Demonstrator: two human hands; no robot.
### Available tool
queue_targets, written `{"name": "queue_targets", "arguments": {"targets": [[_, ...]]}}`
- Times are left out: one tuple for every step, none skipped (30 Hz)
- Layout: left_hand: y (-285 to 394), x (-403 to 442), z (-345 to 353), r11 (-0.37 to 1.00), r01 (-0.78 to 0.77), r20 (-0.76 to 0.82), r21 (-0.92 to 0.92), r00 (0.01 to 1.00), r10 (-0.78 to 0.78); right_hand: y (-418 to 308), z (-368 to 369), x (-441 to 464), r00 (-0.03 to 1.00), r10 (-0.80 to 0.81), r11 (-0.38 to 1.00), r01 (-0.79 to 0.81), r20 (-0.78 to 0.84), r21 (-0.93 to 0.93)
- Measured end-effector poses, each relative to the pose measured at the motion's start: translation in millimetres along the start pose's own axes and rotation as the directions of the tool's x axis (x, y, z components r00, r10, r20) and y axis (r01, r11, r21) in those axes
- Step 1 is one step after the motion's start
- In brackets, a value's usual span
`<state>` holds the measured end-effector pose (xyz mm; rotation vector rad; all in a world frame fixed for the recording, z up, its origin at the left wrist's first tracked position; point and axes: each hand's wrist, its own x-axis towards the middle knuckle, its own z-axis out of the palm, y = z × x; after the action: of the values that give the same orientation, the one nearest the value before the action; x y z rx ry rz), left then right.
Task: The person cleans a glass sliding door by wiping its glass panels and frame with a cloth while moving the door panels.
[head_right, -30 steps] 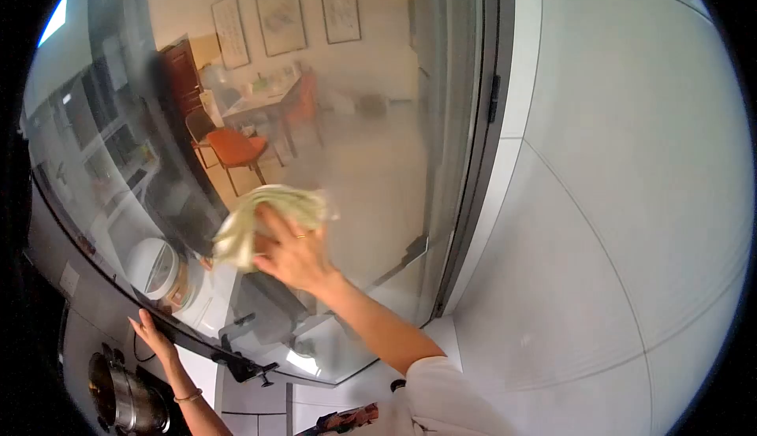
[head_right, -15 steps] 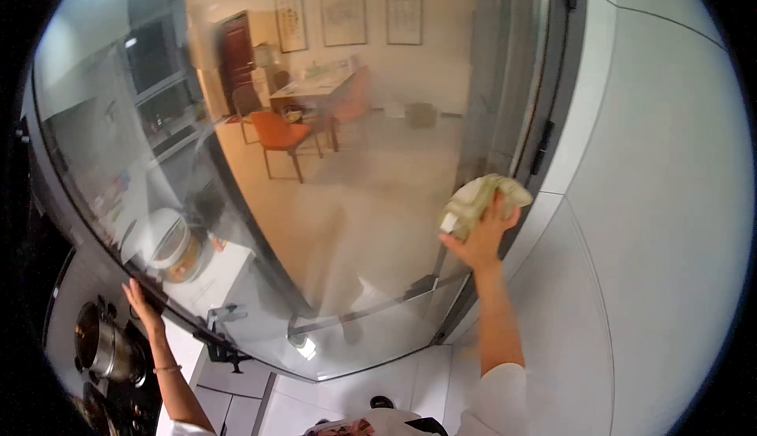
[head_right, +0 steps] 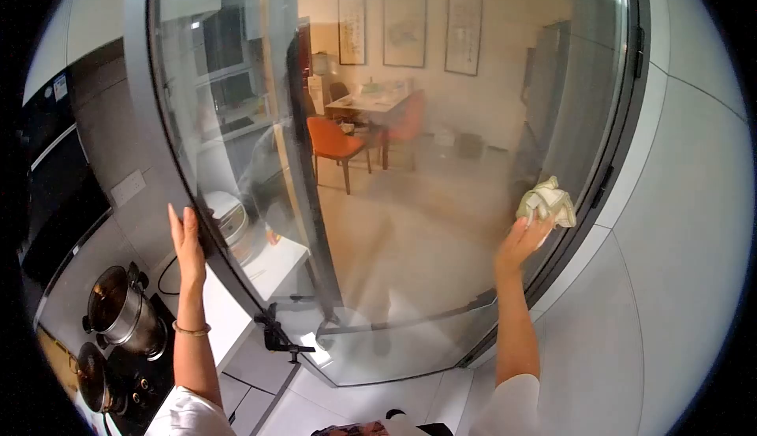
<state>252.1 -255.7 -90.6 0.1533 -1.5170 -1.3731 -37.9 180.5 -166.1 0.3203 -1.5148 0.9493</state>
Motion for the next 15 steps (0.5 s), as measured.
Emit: {"name": "queue_targets", "arguments": {"targets": [[-6,3,-4,1.0,-0.014,0.021,0.02,1.0,0.014,-11,6,-9,0.999,0.032,0.999,-0.033,0.012,0.031],[-12,4,-3,0.987,-0.069,-0.063,0.145,0.995,0.078,-29,10,-18,0.999,0.03,0.999,-0.031,0.021,0.033],[-1,-5,3,0.987,-0.059,-0.069,0.15,0.995,0.07,-50,14,-29,1.0,0.028,0.995,-0.029,0.011,0.091],[23,-20,12,0.939,-0.127,-0.075,0.32,0.985,0.158,-72,19,-41,1.0,0.025,0.988,-0.025,0.0,0.154],[47,-32,21,0.857,-0.189,-0.069,0.479,0.966,0.251,-96,20,-51,1.0,0.019,0.986,-0.019,0.006,0.166],[66,-47,24,0.885,-0.302,-0.07,0.354,0.935,0.347,-123,13,-65,0.993,-0.015,0.975,-0.011,0.117,0.223],[82,-67,25,0.883,-0.411,-0.084,0.227,0.895,0.438,-150,5,-78,0.972,-0.056,0.96,-0.01,0.226,0.28],[94,-89,24,0.873,-0.48,-0.074,0.09,0.871,0.486,-181,-2,-86,0.951,-0.138,0.905,0.007,0.278,0.426],[104,-110,21,0.845,-0.533,-0.073,-0.043,0.845,0.53,-206,-8,-99,0.919,-0.227,0.825,0.005,0.323,0.565],[112,-126,18,0.851,-0.525,-0.094,-0.012,0.848,0.522,-216,-14,-128,0.881,-0.256,0.828,-0.013,0.399,0.56],[119,-142,15,0.776,-0.59,-0.029,-0.224,0.799,0.6,-227,-17,-152,0.834,-0.285,0.83,-0.031,0.471,0.557],[125,-155,11,0.669,-0.61,0.017,-0.424,0.734,0.679,-264,-31,-154,0.776,-0.078,0.739,-0.377,0.626,0.559],[132,-163,10,0.617,-0.607,0.032,-0.501,0.699,0.714,-298,-46,-154,0.624,0.096,0.56,-0.678,0.776,0.476],[139,-172,9,0.563,-0.594,0.047,-0.575,0.663,0.747,-311,-49,-166,0.422,0.165,0.375,-0.863,0.891,0.339],[145,-178,11,0.574,-0.558,0.008,-0.599,0.713,0.701,-321,-54,-177,0.19,0.192,0.174,-0.972,0.963,0.157]]}}
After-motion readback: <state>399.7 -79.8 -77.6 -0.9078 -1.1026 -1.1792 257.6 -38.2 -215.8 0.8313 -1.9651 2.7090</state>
